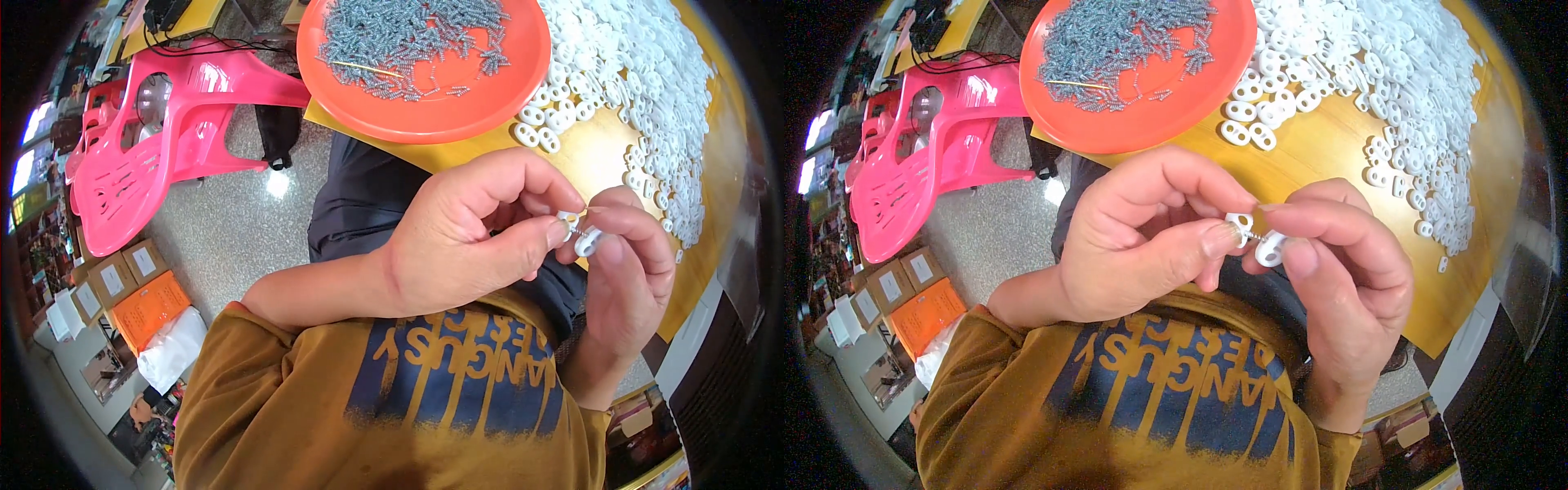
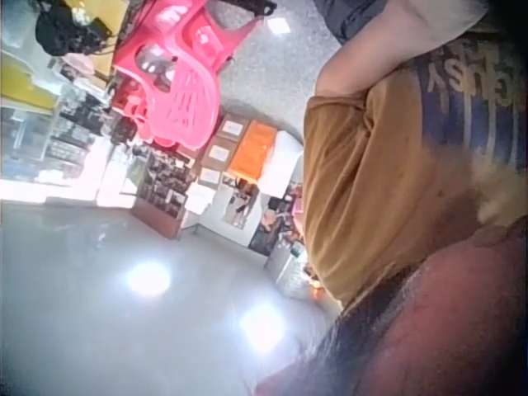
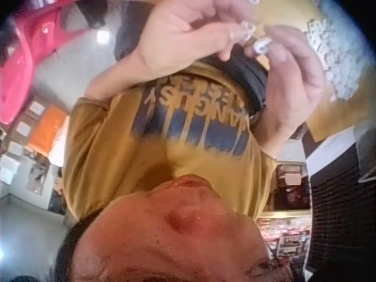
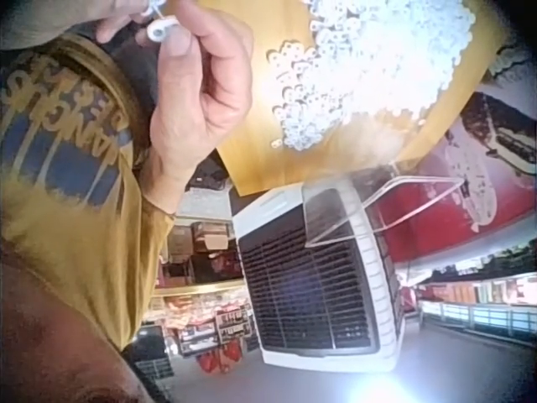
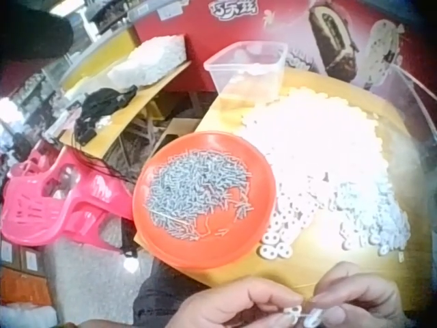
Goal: The recorder inserts small metal pins into holes in white plastic components at a table.
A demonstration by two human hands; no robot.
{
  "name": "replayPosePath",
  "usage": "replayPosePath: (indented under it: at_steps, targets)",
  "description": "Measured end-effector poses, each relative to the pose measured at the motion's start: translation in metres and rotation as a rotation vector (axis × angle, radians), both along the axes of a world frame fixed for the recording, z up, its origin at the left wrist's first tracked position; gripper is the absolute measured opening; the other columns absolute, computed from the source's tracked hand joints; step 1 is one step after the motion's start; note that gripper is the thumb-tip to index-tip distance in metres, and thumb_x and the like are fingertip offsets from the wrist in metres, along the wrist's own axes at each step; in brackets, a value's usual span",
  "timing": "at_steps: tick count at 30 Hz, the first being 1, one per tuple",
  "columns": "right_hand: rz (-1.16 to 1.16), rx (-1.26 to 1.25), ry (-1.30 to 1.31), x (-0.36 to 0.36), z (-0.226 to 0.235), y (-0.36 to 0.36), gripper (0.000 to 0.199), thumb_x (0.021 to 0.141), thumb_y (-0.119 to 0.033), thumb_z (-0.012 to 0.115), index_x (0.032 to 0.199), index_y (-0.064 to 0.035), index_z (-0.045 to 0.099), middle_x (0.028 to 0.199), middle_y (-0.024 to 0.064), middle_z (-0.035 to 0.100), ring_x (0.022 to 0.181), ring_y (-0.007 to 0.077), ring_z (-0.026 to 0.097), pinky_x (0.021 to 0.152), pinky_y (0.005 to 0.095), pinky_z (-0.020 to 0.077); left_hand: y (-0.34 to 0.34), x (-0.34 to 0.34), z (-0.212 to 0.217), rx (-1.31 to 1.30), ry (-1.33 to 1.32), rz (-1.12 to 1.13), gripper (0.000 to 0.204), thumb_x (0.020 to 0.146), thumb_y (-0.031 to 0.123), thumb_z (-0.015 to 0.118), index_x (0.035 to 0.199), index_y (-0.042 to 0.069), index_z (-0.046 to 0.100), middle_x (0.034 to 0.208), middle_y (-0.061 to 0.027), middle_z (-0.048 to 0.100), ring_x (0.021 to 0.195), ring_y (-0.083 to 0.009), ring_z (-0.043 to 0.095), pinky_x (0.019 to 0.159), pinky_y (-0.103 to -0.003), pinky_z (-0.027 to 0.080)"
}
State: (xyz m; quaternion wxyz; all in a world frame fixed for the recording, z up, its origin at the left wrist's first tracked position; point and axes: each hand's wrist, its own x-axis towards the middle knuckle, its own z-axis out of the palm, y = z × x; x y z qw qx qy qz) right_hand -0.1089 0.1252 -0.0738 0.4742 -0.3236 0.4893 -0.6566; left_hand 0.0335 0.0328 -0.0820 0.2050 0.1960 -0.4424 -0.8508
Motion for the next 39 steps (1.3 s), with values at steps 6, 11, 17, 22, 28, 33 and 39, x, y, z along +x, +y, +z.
replayPosePath:
  at_steps: [6,11,17,22,28,33,39]
  targets:
    - [0.002,-0.011,0.137,0.0,0.001,-0.001,0.017,0.078,0.001,0.052,0.093,0.0062,0.057,0.083,0.0103,0.051,0.069,0.0148,0.054,0.063,0.0228,0.0435,0.0,0.001,-0.003,-0.068,0.005,0.013,0.02,0.083,0.003,0.052,0.103,0.001,0.049,0.082,-0.003,0.054,0.064,-0.0037,0.051,0.057,-0.016,0.043]
    - [-0.141,0.164,0.125,0.012,0.013,-0.002,0.022,0.076,-0.003,0.054,0.097,0.0053,0.053,0.08,0.0073,0.051,0.068,0.0123,0.05,0.061,0.0231,0.0424,0.001,0.001,-0.003,-0.122,-0.016,0.01,0.02,0.083,0.003,0.052,0.103,0.001,0.049,0.082,-0.0025,0.054,0.065,-0.003,0.051,0.058,-0.016,0.042]
    - [-0.14,0.131,0.031,0.011,0.011,-0.003,0.021,0.076,0.006,0.055,0.096,0.004,0.05,0.081,0.0047,0.053,0.071,0.0102,0.054,0.065,0.0194,0.0448,0.001,0.0,-0.002,-0.161,-0.043,-0.005,0.02,0.084,0.002,0.051,0.104,0.0,0.048,0.084,-0.0038,0.056,0.066,-0.0035,0.051,0.059,-0.016,0.043]
    - [-0.103,0.155,0.02,0.007,0.014,-0.004,0.016,0.077,0.005,0.056,0.091,0.0032,0.051,0.084,0.0074,0.055,0.07,0.0112,0.055,0.063,0.0204,0.0459,-0.001,0.002,0.001,-0.176,-0.046,-0.051,0.022,0.085,0.002,0.049,0.106,0.0,0.047,0.091,-0.0066,0.056,0.07,-0.0049,0.053,0.061,-0.017,0.045]
    - [-0.109,0.134,-0.072,0.009,0.006,-0.001,0.012,0.079,0.002,0.055,0.09,0.0026,0.053,0.084,0.0073,0.055,0.069,0.0115,0.055,0.062,0.0211,0.0461,0.0,0.005,-0.004,-0.178,-0.029,-0.085,0.026,0.087,0.002,0.045,0.113,-0.002,0.043,0.093,-0.0094,0.056,0.076,-0.0104,0.055,0.065,-0.02,0.046]
    - [-0.126,0.121,-0.074,0.013,0.006,0.002,0.013,0.081,-0.002,0.054,0.093,0.0036,0.053,0.084,0.0073,0.055,0.07,0.0107,0.054,0.064,0.0213,0.0456,0.0,0.004,-0.006,-0.151,0.029,-0.095,0.028,0.086,0.001,0.045,0.114,-0.002,0.041,0.095,-0.011,0.055,0.077,-0.0122,0.056,0.066,-0.021,0.047]
    - [-0.117,0.066,0.029,0.016,0.004,0.003,0.02,0.082,-0.002,0.052,0.1,0.0055,0.052,0.087,0.0073,0.053,0.072,0.01,0.053,0.064,0.0208,0.0445,0.003,0.004,-0.005,-0.039,0.035,-0.066,0.025,0.085,0.0,0.046,0.11,-0.002,0.04,0.093,-0.0117,0.055,0.074,-0.012,0.056,0.065,-0.022,0.047]
